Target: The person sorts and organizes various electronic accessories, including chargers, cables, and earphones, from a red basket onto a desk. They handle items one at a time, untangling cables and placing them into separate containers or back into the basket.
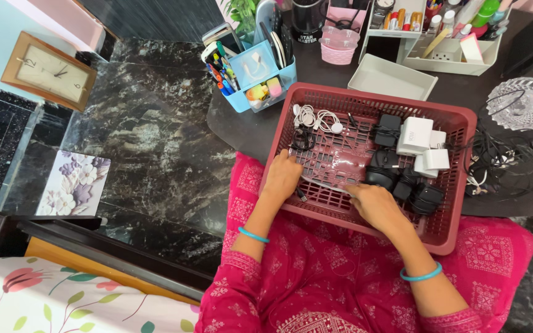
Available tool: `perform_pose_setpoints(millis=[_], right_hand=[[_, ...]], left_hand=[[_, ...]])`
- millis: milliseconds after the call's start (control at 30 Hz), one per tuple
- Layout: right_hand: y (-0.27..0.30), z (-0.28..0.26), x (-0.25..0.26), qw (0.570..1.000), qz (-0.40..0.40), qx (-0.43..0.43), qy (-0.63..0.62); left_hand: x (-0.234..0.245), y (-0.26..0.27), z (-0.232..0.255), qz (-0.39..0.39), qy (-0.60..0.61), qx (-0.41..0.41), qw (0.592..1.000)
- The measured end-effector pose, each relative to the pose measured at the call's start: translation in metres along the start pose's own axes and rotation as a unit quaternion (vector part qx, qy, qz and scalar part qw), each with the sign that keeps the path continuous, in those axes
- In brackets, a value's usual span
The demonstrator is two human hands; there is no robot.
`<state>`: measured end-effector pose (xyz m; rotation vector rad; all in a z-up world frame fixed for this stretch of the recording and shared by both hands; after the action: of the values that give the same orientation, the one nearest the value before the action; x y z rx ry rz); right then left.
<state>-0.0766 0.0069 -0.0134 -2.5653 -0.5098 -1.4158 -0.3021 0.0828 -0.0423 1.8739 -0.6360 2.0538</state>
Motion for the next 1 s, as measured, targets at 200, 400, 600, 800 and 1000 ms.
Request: perform_pose_setpoints(millis=[200, 400, 600, 800, 1000], right_hand=[[-0.008, 0.014, -0.002, 0.957, 0.109, -0.166, -0.211], [-0.017, 0.031, -0.023, 0.865, 0.171, -0.162, -0.443], [-0.020, 0.050, -0.046, 0.809, 0.155, -0.176, -0.539], [-0.033, 0.050, -0.073, 0.835, 0.111, -0.157, -0.516], [-0.053, 0.036, -0.097, 0.839, 0.047, -0.119, -0.528]], left_hand=[[0.000, 0.003, 0.013, -0.050, 0.277, 0.172, 0.944], [-0.037, 0.003, 0.064, -0.004, 0.533, 0.286, 0.796], [-0.075, 0.001, 0.080, 0.020, 0.764, 0.283, 0.579], [-0.070, 0.004, 0.058, 0.012, 0.587, 0.328, 0.741], [-0.065, 0.001, 0.029, 0.021, 0.428, 0.341, 0.837]])
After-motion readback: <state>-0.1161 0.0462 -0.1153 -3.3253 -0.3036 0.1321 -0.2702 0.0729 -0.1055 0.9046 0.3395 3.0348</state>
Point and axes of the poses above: each hand's wrist, its own y-axis away from the middle knuckle, its own x-axis out of the back of the hand, z = x × y, the point moved 4 cm from there along -y, towards the middle knuckle, and after that the axes turned 2 degrees about x, right-handed, at the moved point
